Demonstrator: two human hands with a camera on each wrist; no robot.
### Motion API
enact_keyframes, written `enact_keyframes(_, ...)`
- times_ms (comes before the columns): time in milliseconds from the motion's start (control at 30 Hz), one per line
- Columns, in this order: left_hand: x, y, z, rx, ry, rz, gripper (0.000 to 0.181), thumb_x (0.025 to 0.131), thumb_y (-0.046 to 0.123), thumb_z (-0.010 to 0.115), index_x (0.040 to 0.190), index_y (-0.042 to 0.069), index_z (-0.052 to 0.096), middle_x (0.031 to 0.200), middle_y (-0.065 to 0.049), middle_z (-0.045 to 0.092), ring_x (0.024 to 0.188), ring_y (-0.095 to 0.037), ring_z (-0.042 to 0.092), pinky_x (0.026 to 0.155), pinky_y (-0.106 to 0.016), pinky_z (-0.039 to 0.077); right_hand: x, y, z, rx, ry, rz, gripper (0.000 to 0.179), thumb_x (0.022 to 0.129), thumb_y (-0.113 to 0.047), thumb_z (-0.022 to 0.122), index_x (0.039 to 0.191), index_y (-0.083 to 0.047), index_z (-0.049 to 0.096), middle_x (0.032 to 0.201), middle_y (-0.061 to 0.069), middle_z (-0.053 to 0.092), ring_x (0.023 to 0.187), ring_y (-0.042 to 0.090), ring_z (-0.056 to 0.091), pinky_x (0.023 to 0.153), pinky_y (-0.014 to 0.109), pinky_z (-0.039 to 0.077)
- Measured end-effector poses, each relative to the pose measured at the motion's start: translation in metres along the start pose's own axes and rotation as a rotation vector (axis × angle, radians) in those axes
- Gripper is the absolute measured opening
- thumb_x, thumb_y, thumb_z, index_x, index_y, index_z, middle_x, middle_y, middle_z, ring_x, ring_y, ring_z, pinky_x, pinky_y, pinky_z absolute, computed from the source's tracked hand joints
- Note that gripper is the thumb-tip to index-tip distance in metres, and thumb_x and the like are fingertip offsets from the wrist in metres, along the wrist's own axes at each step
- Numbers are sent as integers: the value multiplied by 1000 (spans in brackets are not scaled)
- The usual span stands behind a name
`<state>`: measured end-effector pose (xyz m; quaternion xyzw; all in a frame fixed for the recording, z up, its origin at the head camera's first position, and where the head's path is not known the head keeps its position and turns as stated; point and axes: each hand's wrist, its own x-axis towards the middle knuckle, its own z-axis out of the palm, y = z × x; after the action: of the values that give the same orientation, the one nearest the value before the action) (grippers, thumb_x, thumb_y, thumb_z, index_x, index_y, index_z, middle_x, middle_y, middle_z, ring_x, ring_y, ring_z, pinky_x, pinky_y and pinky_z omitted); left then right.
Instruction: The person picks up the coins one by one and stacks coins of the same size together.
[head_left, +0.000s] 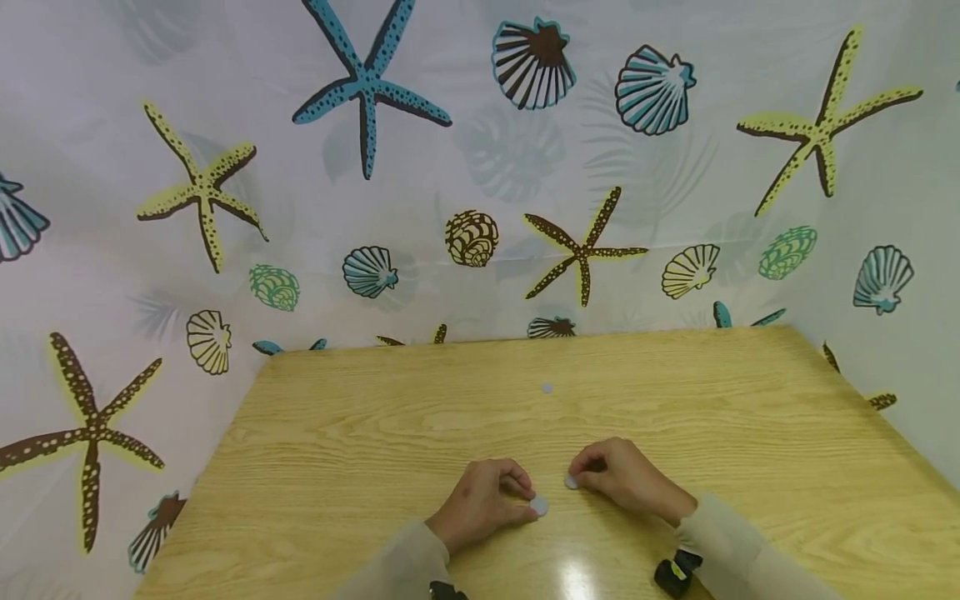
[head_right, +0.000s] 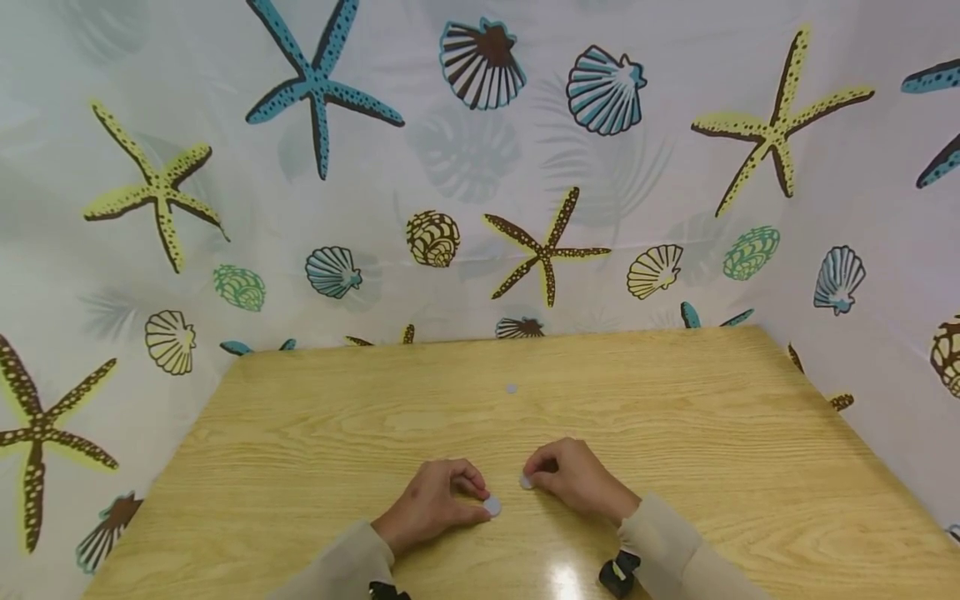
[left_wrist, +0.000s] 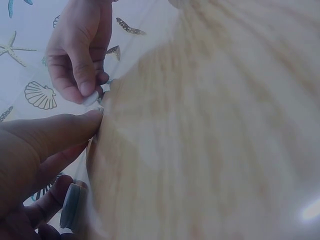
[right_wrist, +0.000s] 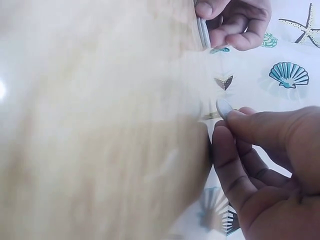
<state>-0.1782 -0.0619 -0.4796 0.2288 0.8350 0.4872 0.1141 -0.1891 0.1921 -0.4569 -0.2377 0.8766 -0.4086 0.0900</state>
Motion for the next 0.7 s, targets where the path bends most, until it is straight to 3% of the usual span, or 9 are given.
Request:
enact_keyframes(500,0,1,1,-16,1,-23,28,76,15,88,95,15,67,88,13,72,92,-4,64,101,-46,46,-17,-6,2,62,-43,33,5,92,-10,73,92,-5,73,89,-2,71,81,6,63,72,22,52)
enact_keyframes(700,0,2,1,-30,1,-42,28,76,14,88,94,16,66,88,12,72,89,-4,65,98,-41,48,-20,-9,3,86,-59,24,5,91,-9,73,92,-4,73,89,0,71,80,6,63,71,22,52)
